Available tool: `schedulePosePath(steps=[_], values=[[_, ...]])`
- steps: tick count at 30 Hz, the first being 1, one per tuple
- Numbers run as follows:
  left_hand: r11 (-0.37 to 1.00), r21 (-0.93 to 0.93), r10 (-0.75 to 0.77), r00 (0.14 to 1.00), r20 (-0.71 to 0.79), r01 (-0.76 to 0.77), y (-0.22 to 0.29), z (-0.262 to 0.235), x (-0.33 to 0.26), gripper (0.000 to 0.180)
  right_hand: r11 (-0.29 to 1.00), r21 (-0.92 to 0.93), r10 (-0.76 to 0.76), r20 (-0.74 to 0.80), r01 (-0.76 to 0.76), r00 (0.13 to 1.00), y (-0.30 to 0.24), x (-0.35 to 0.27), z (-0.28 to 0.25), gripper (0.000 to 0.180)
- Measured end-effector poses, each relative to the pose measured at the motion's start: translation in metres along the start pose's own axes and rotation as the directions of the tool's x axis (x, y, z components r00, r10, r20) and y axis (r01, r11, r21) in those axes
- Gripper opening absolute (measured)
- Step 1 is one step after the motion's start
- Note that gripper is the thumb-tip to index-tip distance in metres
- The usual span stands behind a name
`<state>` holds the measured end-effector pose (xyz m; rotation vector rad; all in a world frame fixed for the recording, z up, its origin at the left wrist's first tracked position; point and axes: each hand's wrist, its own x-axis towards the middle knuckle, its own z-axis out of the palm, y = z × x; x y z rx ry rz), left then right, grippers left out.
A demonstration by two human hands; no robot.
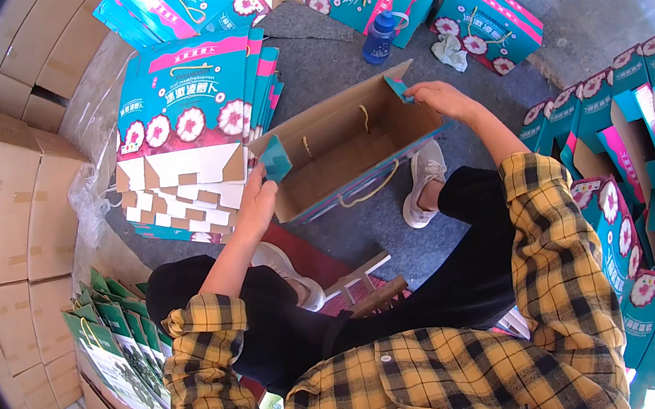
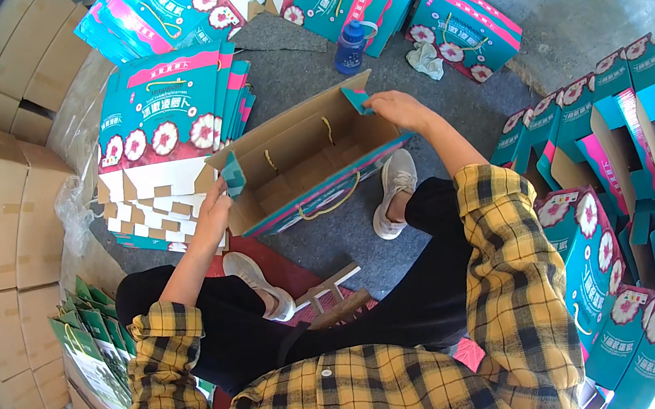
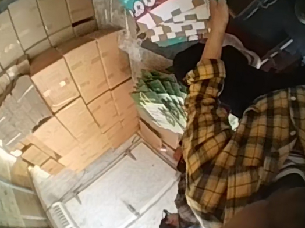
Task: The person is manually folding flattened cardboard sheets into finished boxes for product packaging.
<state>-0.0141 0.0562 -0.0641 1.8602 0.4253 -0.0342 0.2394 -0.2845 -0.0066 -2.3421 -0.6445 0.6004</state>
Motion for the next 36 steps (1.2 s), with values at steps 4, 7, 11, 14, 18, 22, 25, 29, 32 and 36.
schedulePosePath(steps=[4, 7, 11, 14, 18, 22, 25, 29, 32, 36], values=[[0.954, 0.296, -0.052, 0.998, 0.043, 0.038, 0.018, 0.002, -0.011, 0.066, 0.917, -0.377, 0.135, -0.026, -0.134, 0.991, -0.025, 0.001, 0.011, 0.033], [0.894, 0.442, 0.027, 0.994, 0.106, -0.072, 0.045, 0.002, -0.021, 0.074, 0.627, -0.767, -0.21, 0.001, 0.136, 0.978, -0.037, -0.01, 0.023, 0.02], [0.826, 0.558, -0.045, 0.977, 0.21, -0.081, 0.051, 0.001, -0.019, 0.077, 0.409, -0.813, -0.384, 0.259, 0.415, 0.886, -0.064, -0.01, 0.047, 0.031], [0.783, 0.614, -0.077, 0.963, 0.258, -0.102, 0.045, 0.004, -0.013, 0.077, 0.701, -0.631, -0.267, 0.201, 0.333, 0.942, -0.042, -0.007, 0.062, 0.025], [0.824, 0.555, -0.03, 0.968, 0.249, -0.118, 0.045, 0.008, -0.008, 0.075, 0.787, -0.523, -0.293, 0.151, 0.327, 0.944, -0.006, 0.015, 0.054, 0.03], [0.816, 0.567, -0.031, 0.97, 0.24, -0.114, 0.043, 0.003, -0.013, 0.074, 0.995, 0.028, 0.091, 0.018, -0.091, 0.996, -0.016, 0.027, 0.043, 0.059], [0.818, 0.564, -0.027, 0.971, 0.237, -0.115, 0.039, -0.001, -0.017, 0.073, 0.888, 0.386, 0.299, -0.075, -0.249, 0.951, -0.03, 0.024, 0.039, 0.08], [0.817, 0.569, -0.019, 0.982, 0.189, -0.094, 0.042, -0.004, -0.024, 0.072, 0.803, 0.501, 0.416, -0.081, -0.323, 0.906, -0.048, 0.02, 0.037, 0.097], [0.831, 0.553, -0.057, 0.981, 0.185, -0.056, 0.056, -0.01, -0.026, 0.069, 0.813, 0.482, 0.348, 0.047, -0.326, 0.936, -0.036, 0.023, 0.023, 0.099], [0.851, 0.524, -0.044, 0.989, 0.14, -0.036, 0.046, -0.018, -0.03, 0.061, 0.824, 0.474, 0.301, 0.101, -0.312, 0.948, -0.027, 0.024, 0.018, 0.098]])
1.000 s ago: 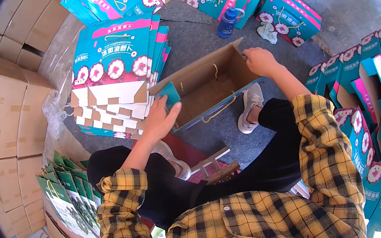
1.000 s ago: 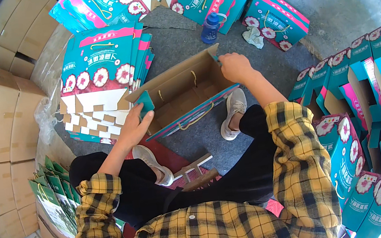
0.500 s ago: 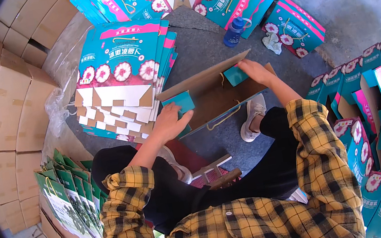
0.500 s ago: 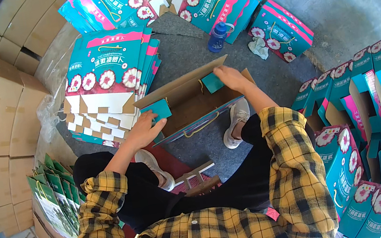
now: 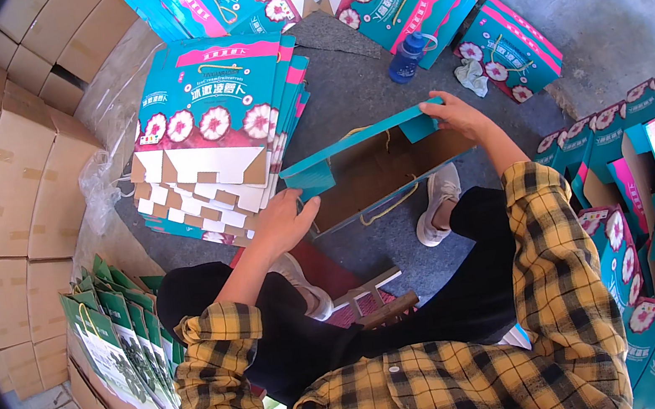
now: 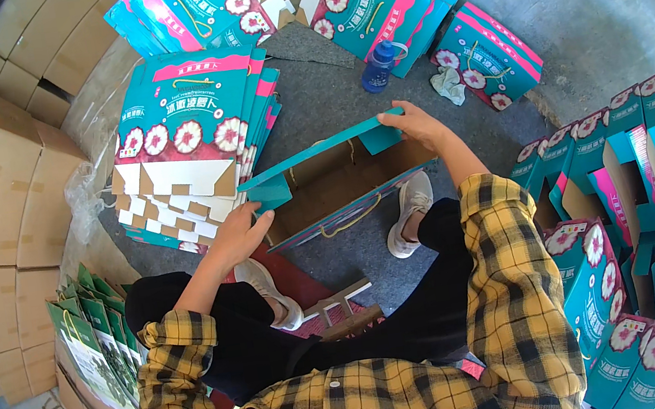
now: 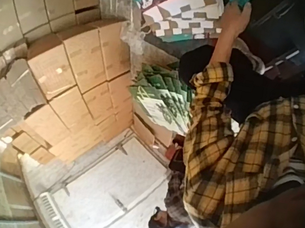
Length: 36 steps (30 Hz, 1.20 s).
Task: The person is manually folding flattened cardboard sheets into finished boxes for product packaging.
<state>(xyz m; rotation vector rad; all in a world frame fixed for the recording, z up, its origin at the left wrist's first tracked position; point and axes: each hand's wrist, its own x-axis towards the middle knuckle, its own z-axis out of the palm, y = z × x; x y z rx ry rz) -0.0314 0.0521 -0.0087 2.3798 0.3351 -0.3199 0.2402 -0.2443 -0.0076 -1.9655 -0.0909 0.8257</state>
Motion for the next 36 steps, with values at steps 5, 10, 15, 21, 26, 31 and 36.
schedulePosePath(steps=[5, 10, 15, 21, 26, 31, 36], values=[[0.995, -0.064, 0.084, 0.996, 0.022, -0.082, -0.008, 0.007, 0.0, 0.062, 0.986, -0.166, 0.009, 0.08, 0.004, 0.997, -0.003, -0.003, -0.009, 0.092], [0.989, -0.134, 0.08, 0.989, 0.123, -0.063, -0.006, 0.007, 0.007, 0.067, 0.969, -0.243, -0.032, 0.089, 0.053, 0.995, -0.003, -0.002, -0.009, 0.082], [0.997, 0.079, -0.015, 0.993, 0.115, 0.006, 0.013, -0.001, 0.004, 0.059, 0.871, -0.461, -0.106, 0.16, 0.169, 0.981, 0.008, 0.005, -0.018, 0.078], [0.993, 0.092, -0.093, 0.986, 0.141, 0.08, 0.005, -0.015, -0.008, 0.057, 0.547, -0.745, -0.231, 0.303, 0.381, 0.925, 0.008, 0.007, -0.007, 0.075], [1.0, -0.006, -0.028, 0.996, 0.085, 0.029, 0.004, -0.013, -0.008, 0.058, -0.014, -0.895, -0.355, 0.422, 0.447, 0.834, -0.008, 0.0, 0.041, 0.094], [0.97, -0.239, -0.024, 0.993, 0.115, 0.051, 0.009, -0.003, 0.0, 0.062, -0.061, -0.915, -0.288, 0.4, 0.4, 0.87, -0.013, -0.001, 0.065, 0.092], [0.997, -0.001, 0.08, 0.994, 0.079, -0.08, -0.01, 0.014, 0.006, 0.068, -0.094, -0.938, -0.339, 0.346, 0.335, 0.875, -0.004, 0.0, 0.075, 0.084]])
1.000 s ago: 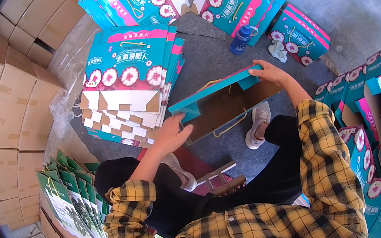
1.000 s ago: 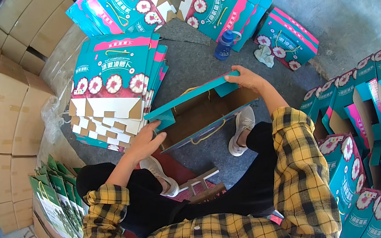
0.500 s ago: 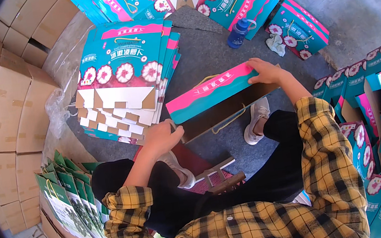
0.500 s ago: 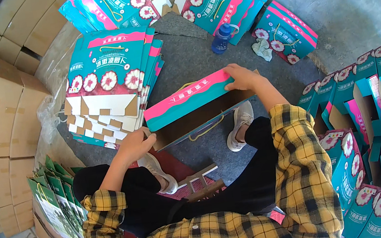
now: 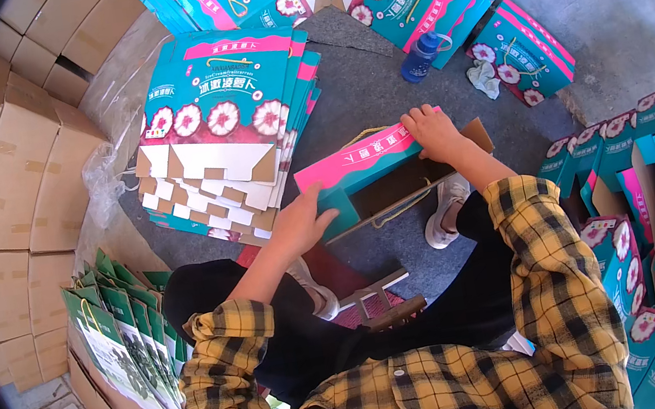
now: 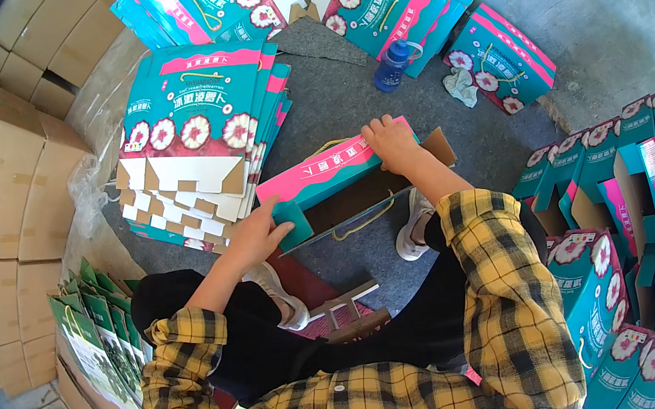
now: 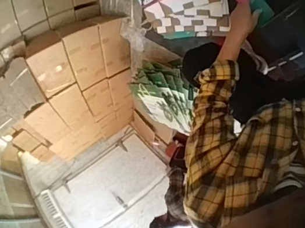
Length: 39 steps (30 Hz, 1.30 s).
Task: The person is manually folding flattened cardboard sheets into finished boxes for product packaging.
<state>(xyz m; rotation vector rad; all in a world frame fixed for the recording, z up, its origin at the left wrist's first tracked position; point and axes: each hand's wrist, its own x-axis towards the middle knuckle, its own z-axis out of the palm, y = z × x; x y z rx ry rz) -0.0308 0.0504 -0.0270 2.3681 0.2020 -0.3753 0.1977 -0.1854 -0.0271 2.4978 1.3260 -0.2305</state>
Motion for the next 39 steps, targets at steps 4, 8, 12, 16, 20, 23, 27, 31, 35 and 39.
schedulePosePath(steps=[4, 8, 12, 16, 20, 23, 27, 31, 35, 39], values=[[0.925, 0.375, -0.046, 0.999, -0.023, 0.051, 0.009, 0.002, 0.001, 0.089, 1.0, 0.004, 0.02, -0.035, -0.02, 0.999, 0.001, -0.001, 0.004, 0.079], [0.94, 0.335, -0.085, 0.996, 0.022, 0.073, -0.001, 0.018, 0.01, 0.096, 1.0, 0.005, 0.024, -0.043, -0.024, 0.999, 0.0, 0.0, 0.005, 0.079], [0.928, 0.365, -0.088, 0.996, 0.012, 0.077, 0.001, 0.023, 0.012, 0.101, 0.999, 0.02, 0.036, -0.041, -0.036, 0.998, 0.004, -0.004, 0.004, 0.08], [0.927, 0.369, -0.07, 0.997, -0.013, 0.07, -0.007, 0.029, 0.012, 0.103, 0.995, 0.097, 0.015, -0.082, -0.007, 0.997, 0.025, -0.012, -0.005, 0.068], [0.929, 0.364, -0.066, 0.998, -0.016, 0.068, -0.007, 0.028, 0.011, 0.104, 0.926, 0.156, 0.318, 0.171, -0.344, 0.932, 0.064, -0.03, -0.039, 0.046], [0.924, 0.373, -0.09, 0.996, -0.006, 0.085, -0.009, 0.027, 0.009, 0.104, 0.707, 0.472, 0.328, 0.441, -0.527, 0.835, 0.067, -0.042, -0.052, 0.037], [0.934, 0.349, -0.069, 0.997, -0.018, 0.071, -0.007, 0.029, 0.014, 0.106, 0.431, 0.733, 0.181, 0.502, -0.527, 0.846, 0.057, -0.053, -0.029, 0.035], [0.936, 0.346, -0.066, 0.998, -0.016, 0.067, -0.009, 0.028, 0.013, 0.105, 0.837, 0.52, 0.04, 0.254, -0.171, 0.966, 0.048, -0.051, -0.001, 0.038], [0.938, 0.343, -0.049, 0.999, -0.023, 0.054, -0.009, 0.027, 0.012, 0.105, 0.868, 0.464, 0.058, 0.257, -0.176, 0.965, 0.049, -0.048, 0.004, 0.045], [0.935, 0.345, -0.081, 0.997, -0.007, 0.078, -0.007, 0.025, 0.012, 0.104, 0.856, 0.436, 0.171, 0.27, -0.278, 0.948, 0.045, -0.044, 0.009, 0.043]])
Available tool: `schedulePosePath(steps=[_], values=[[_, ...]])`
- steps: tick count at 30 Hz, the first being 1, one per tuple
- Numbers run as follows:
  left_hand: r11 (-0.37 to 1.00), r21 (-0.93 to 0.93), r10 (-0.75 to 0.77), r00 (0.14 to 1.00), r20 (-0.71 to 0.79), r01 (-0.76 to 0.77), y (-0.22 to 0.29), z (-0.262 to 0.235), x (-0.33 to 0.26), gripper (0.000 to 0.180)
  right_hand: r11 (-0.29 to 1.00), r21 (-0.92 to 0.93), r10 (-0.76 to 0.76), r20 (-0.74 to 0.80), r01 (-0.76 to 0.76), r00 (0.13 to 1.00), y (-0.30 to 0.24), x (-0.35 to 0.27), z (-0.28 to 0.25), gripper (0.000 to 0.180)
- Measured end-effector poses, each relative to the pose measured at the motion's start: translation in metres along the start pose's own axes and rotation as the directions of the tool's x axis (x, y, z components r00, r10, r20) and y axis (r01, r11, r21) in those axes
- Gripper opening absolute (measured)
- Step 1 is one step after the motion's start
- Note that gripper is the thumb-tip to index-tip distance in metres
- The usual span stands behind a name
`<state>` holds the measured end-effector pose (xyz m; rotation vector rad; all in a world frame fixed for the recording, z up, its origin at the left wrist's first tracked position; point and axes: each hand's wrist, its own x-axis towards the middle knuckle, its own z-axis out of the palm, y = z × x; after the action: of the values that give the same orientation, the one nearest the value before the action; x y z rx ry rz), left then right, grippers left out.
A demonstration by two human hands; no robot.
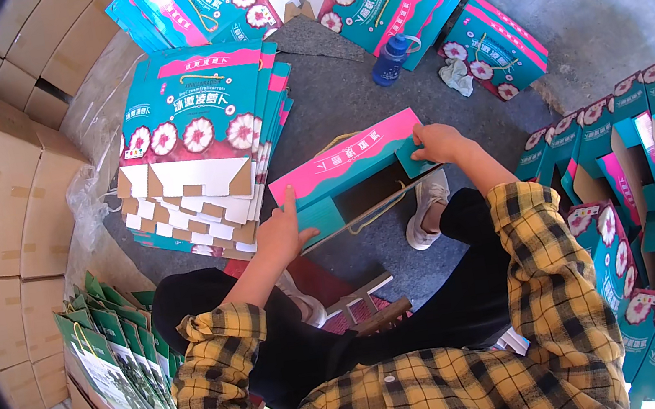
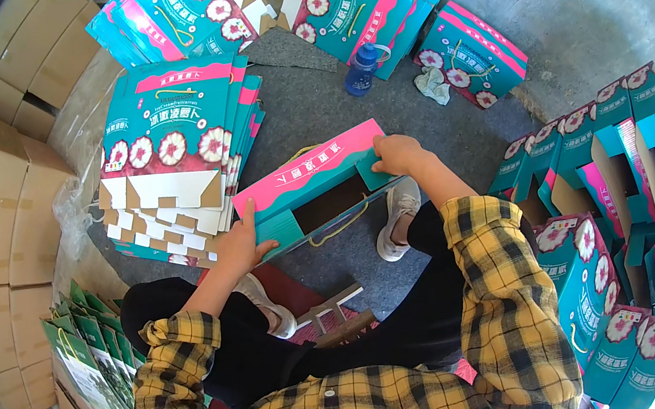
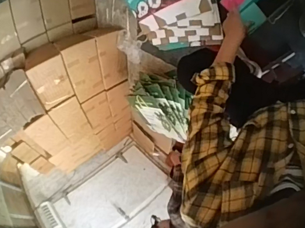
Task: The person is manually folding flattened cardboard sheets into finished boxes for product packaging.
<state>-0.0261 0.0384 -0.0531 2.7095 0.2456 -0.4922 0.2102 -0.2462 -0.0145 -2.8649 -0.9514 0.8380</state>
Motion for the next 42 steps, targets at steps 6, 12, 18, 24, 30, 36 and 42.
schedulePosePath(steps=[6, 12, 18, 24, 30, 36, 42], values=[[1.0, -0.012, -0.008, 1.0, 0.018, 0.009, 0.002, -0.001, 0.003, 0.104, 0.958, -0.255, 0.169, 0.148, -0.127, 0.974, -0.011, 0.009, -0.001, 0.041], [1.0, -0.022, -0.017, 1.0, 0.006, 0.017, 0.001, -0.004, 0.001, 0.105, 0.903, -0.377, 0.242, 0.045, -0.208, 0.969, -0.027, 0.01, 0.005, 0.052], [0.999, -0.041, 0.001, 1.0, -0.014, -0.001, 0.002, -0.002, 0.005, 0.105, 0.914, -0.364, 0.217, 0.057, -0.182, 0.975, -0.013, 0.014, 0.008, 0.055], [0.997, -0.081, -0.007, 1.0, 0.004, 0.007, -0.004, -0.005, 0.007, 0.103, 0.951, -0.237, 0.218, 0.06, -0.198, 0.974, 0.0, 0.012, -0.001, 0.063], [0.895, -0.433, -0.157, 0.985, -0.072, 0.111, -0.035, 0.027, 0.017, 0.09, 0.907, 0.026, 0.417, 0.084, -0.421, 0.905, -0.006, 0.009, -0.015, 0.063], [0.844, -0.503, -0.15, 0.983, 0.109, 0.185, -0.032, 0.035, 0.038, 0.075, 0.956, -0.111, 0.281, 0.072, -0.272, 0.957, 0.016, 0.012, -0.002, 0.062], [0.815, -0.572, -0.086, 0.995, 0.049, 0.098, -0.029, 0.029, 0.039, 0.07, 0.964, -0.079, 0.257, 0.031, -0.254, 0.966, 0.019, 0.011, 0.002, 0.062]])
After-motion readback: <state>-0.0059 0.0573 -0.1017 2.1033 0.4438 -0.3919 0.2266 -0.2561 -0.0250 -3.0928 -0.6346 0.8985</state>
